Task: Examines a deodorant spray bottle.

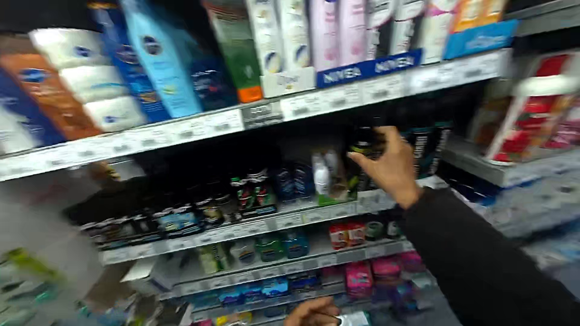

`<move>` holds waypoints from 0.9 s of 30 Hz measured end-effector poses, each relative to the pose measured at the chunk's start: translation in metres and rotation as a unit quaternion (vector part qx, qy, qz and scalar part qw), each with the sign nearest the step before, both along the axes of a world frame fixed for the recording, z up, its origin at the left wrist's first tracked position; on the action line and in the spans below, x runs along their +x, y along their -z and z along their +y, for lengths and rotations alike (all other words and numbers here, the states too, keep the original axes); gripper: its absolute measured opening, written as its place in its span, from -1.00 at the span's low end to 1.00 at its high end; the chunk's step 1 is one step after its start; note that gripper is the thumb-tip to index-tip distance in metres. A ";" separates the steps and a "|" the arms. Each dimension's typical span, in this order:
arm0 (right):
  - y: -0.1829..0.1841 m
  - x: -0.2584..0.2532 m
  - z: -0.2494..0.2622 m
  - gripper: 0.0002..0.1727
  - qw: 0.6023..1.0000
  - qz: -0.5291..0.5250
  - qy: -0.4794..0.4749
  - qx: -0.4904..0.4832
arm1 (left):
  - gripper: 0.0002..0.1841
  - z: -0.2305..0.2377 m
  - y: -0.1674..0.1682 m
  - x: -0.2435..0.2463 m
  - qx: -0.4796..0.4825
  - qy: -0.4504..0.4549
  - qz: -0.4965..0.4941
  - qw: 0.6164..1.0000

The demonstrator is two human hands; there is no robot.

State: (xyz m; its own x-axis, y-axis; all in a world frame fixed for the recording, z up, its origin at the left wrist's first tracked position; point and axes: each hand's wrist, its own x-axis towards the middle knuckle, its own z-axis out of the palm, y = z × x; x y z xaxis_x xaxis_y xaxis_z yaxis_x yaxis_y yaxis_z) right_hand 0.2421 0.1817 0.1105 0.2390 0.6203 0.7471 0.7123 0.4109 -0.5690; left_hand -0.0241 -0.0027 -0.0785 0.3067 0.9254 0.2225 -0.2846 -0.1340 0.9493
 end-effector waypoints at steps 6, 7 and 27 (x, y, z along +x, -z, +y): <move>-0.002 -0.007 0.004 -0.33 0.998 -0.047 0.044 0.022 | -0.55 0.009 0.012 -0.006 0.018 0.048 0.011 0.999; -0.004 -0.008 0.003 -0.33 0.997 -0.053 0.053 0.013 | -0.55 0.009 0.012 -0.006 0.017 0.050 0.011 0.999; -0.029 -0.028 0.000 -0.29 0.976 -0.105 0.113 -0.152 | -0.56 -0.003 0.012 -0.014 0.003 0.055 -0.019 0.998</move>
State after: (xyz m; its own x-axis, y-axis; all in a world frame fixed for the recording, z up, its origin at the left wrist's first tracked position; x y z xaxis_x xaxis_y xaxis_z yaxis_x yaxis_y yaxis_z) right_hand 0.2139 0.1818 0.1397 0.2569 0.7695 0.5847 0.8796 0.0644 -0.4713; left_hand -0.0377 -0.0061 -0.0904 0.3980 0.8853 0.2407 -0.3341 -0.1045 0.9367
